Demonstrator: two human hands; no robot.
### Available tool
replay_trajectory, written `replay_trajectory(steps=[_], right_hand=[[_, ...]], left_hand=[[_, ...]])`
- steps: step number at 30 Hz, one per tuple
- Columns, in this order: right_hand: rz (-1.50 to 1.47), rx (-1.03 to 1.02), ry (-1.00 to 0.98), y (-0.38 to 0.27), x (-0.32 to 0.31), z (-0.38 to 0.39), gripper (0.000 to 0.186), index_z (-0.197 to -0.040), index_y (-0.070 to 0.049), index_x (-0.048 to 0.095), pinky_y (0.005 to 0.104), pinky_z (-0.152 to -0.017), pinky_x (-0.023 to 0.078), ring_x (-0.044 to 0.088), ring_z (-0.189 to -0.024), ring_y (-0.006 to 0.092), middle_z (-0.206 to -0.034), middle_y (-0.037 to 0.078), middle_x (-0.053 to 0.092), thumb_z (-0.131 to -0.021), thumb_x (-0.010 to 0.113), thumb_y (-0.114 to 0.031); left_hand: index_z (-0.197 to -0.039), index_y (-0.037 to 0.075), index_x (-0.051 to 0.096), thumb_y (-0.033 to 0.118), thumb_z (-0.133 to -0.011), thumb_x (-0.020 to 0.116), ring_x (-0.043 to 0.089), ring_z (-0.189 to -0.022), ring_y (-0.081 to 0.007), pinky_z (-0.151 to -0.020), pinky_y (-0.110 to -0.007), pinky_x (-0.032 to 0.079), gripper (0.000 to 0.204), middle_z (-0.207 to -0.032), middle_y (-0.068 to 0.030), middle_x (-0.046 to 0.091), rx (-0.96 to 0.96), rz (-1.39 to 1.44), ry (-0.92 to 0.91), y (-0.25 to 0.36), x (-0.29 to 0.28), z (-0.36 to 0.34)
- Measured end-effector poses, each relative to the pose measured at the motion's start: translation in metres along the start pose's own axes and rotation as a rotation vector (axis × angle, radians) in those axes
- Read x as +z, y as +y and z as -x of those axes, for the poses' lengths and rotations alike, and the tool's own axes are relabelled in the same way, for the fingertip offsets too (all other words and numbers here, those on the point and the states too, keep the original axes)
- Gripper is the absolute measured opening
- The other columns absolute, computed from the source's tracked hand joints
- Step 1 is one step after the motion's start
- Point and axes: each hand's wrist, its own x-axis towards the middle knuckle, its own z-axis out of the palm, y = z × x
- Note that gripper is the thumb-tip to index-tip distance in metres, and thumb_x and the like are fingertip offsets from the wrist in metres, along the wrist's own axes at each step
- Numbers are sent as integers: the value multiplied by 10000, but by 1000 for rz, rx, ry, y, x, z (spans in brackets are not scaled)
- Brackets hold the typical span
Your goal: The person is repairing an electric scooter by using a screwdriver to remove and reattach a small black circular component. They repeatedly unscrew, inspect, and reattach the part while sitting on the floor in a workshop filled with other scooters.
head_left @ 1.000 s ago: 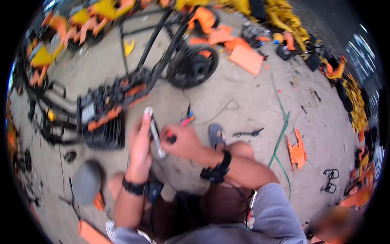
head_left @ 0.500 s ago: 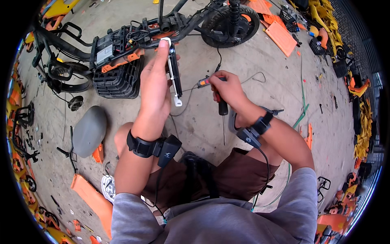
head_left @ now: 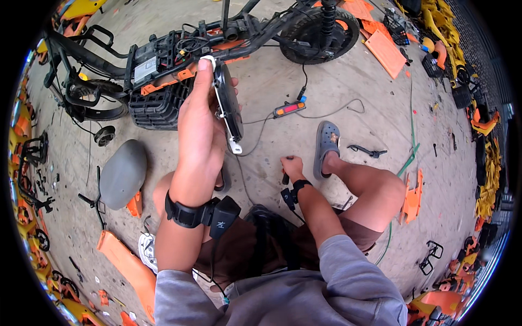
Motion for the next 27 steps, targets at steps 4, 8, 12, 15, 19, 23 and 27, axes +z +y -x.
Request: replay_trajectory(steps=[4,8,12,15,19,23,27], right_hand=[[193,158,-25,48,5,-19,256,-845,1,702,332,-579,554,684,-559,227,-690,125,696,-727,715,-225],[51,109,-155,71,12,-39,203,-809,10,692,336,-552,538,664,-548,214,-696,126,690,-740,697,-180],[-130,102,-150,69,3,-44,135,-714,9,651,338,-489,493,597,-489,206,-612,103,628,-778,638,-109],[-52,122,-142,32,-15,-47,190,-699,26,617,334,-451,459,570,-484,204,-619,124,605,-836,543,-82],[-125,-150,-112,-65,-43,-54,255,-794,37,642,331,-563,523,651,-579,204,-641,111,652,-863,554,-192],[285,-573,77,-186,-75,-47,404,-808,67,665,388,-680,511,674,-692,257,-727,161,704,-854,595,-327],[215,-831,-24,-289,-112,5,357,-718,19,607,364,-576,491,638,-602,219,-674,140,675,-871,573,-301]], left_hand=[[-1006,60,637,496,-941,582,531,-742,-113,-689,-276,452,444,-888,-61,636,4,-12,-2,2,-2,0],[-1044,66,631,506,-936,585,531,-764,-113,-711,-277,453,455,-914,-59,644,-23,-28,-7,2,-1,-2],[-1034,68,634,508,-932,592,537,-762,-104,-699,-264,453,453,-907,-51,645,-37,-9,-5,0,1,-3],[-1026,76,639,507,-932,593,543,-738,-96,-679,-256,456,443,-893,-39,646,-24,2,-32,-2,0,-1],[-1014,79,654,507,-941,577,561,-745,-94,-684,-257,461,441,-871,-12,638,9,-45,12,-7,1,3],[-938,58,657,549,-927,572,537,-631,-79,-560,-234,439,498,-761,1,608,60,-23,28,-13,0,-4],[-969,47,648,580,-920,561,544,-673,-80,-596,-239,454,542,-805,-9,608,-30,-42,38,-14,-4,-9]])
